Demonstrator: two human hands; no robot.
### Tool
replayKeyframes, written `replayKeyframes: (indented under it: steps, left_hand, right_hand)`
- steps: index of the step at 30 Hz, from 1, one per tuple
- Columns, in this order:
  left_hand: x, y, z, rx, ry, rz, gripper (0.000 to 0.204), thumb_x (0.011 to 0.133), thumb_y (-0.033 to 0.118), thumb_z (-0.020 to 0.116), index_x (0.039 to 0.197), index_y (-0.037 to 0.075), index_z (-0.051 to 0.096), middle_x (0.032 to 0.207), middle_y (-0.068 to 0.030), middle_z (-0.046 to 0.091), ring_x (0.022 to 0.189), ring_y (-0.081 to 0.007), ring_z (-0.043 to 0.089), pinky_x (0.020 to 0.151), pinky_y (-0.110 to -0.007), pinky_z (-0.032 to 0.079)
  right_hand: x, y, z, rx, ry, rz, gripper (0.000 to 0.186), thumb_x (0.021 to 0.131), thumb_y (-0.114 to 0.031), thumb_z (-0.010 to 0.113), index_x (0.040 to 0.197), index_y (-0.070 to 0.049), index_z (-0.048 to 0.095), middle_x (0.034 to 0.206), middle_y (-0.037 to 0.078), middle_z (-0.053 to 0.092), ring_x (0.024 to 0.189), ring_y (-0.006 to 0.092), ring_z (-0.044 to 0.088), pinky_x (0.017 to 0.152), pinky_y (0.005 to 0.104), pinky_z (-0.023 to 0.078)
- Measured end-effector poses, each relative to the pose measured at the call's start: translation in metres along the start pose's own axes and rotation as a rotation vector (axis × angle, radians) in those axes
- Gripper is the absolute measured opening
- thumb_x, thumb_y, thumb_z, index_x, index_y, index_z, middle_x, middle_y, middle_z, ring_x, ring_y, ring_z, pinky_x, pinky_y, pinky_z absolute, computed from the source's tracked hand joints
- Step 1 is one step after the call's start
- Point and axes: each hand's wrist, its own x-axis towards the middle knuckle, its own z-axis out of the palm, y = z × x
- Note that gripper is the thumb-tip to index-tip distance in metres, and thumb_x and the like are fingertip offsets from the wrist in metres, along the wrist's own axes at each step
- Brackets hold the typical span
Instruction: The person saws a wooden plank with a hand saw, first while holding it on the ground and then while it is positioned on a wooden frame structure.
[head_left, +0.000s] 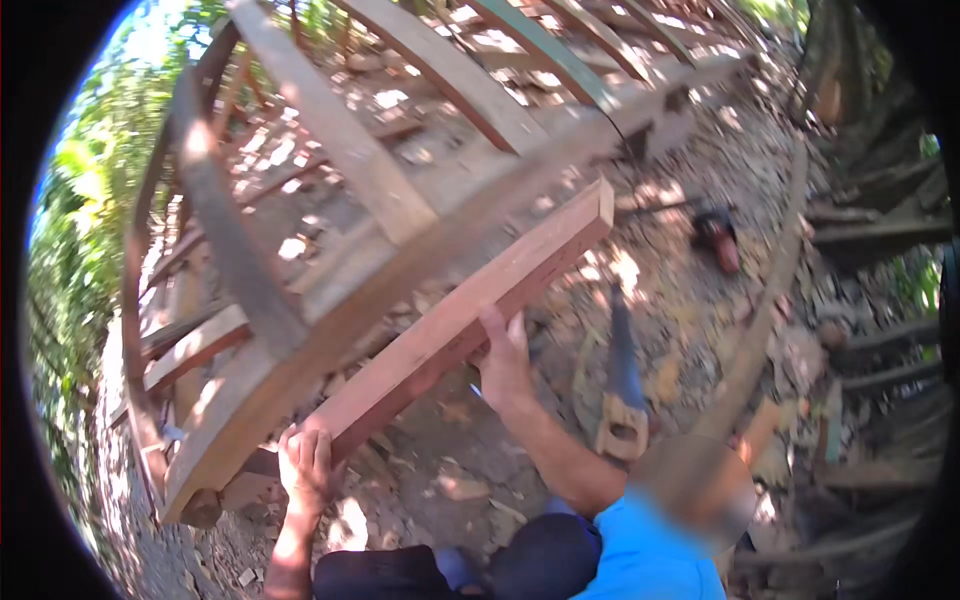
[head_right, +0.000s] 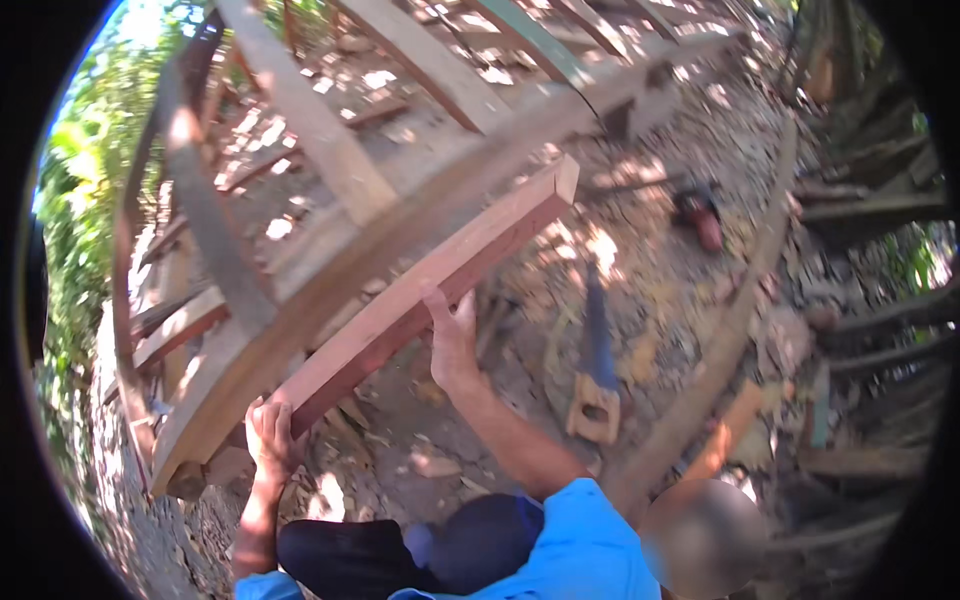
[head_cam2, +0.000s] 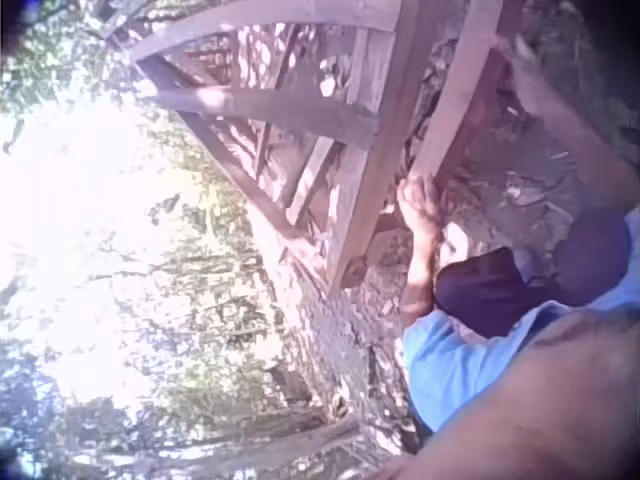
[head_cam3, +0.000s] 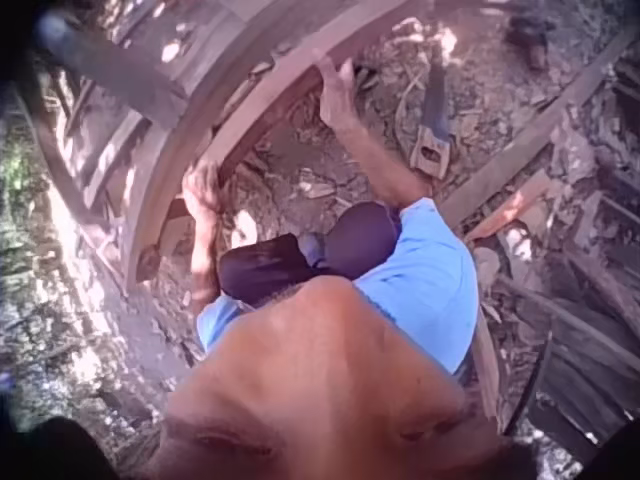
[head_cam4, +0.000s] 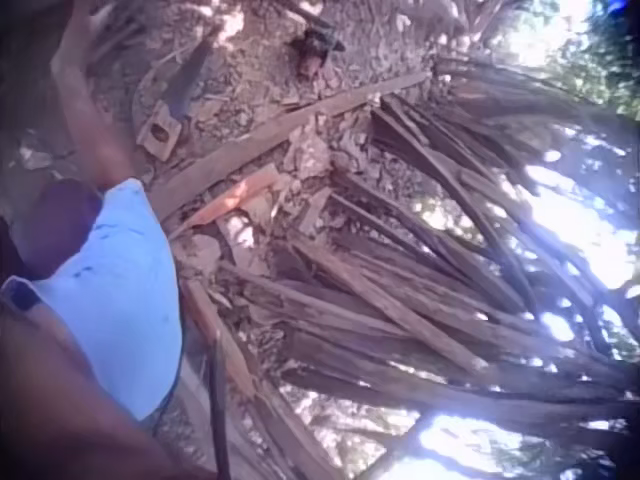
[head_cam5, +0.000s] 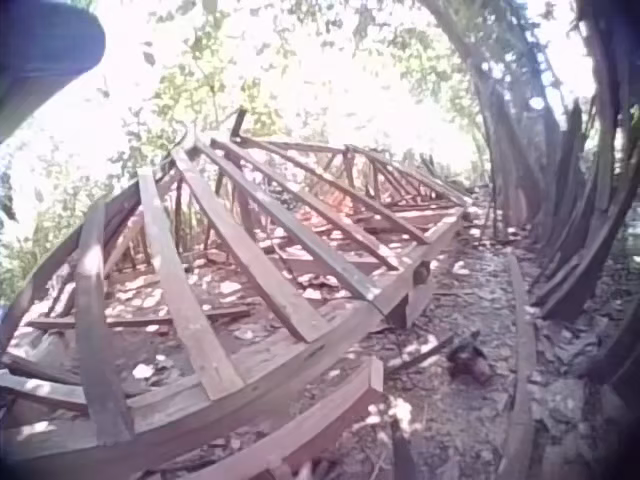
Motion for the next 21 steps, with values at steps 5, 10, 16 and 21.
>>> replayKeyframes:
  steps: [5, 10, 16, 21]
  left_hand:
    - [-0.007, 0.064, 0.068, -0.338, -0.243, 0.104, 0.069, 0.067, 0.014, 0.086, 0.126, -0.001, 0.055, 0.111, -0.0182, 0.059, 0.105, -0.0385, 0.059, 0.099, -0.057, 0.047]
    - [-0.019, 0.069, 0.107, -0.317, -0.445, 0.212, 0.063, 0.076, 0.015, 0.081, 0.129, -0.001, 0.051, 0.114, -0.0181, 0.059, 0.102, -0.0381, 0.058, 0.097, -0.056, 0.045]
    - [-0.011, 0.061, 0.126, -0.319, -0.513, -0.087, 0.085, 0.071, 0.025, 0.088, 0.142, 0.004, 0.047, 0.144, -0.0238, 0.051, 0.135, -0.0479, 0.047, 0.115, -0.060, 0.037]
    - [0.001, 0.070, 0.181, -0.341, -0.703, -0.444, 0.123, 0.064, 0.037, 0.093, 0.164, 0.006, 0.028, 0.149, -0.0249, 0.049, 0.139, -0.0451, 0.046, 0.118, -0.056, 0.035]
  right_hand:
    - [-0.009, 0.046, -0.149, -0.142, 0.277, 0.098, 0.071, 0.098, -0.035, 0.072, 0.153, -0.010, 0.035, 0.128, 0.011, 0.059, 0.108, 0.0250, 0.067, 0.078, 0.0408, 0.061]
    - [-0.001, 0.097, -0.195, -0.224, 0.558, 0.189, 0.069, 0.090, -0.021, 0.076, 0.147, -0.009, 0.040, 0.126, 0.011, 0.059, 0.106, 0.0239, 0.066, 0.072, 0.0411, 0.060]
    - [0.037, 0.125, -0.189, -0.034, 0.348, 0.153, 0.070, 0.087, -0.010, 0.065, 0.151, -0.014, 0.037, 0.131, 0.009, 0.054, 0.119, 0.0252, 0.060, 0.085, 0.0453, 0.060]
    - [0.066, 0.140, -0.181, 0.052, 0.240, 0.286, 0.071, 0.087, -0.010, 0.068, 0.151, -0.013, 0.038, 0.135, 0.011, 0.054, 0.125, 0.0269, 0.056, 0.089, 0.0505, 0.056]
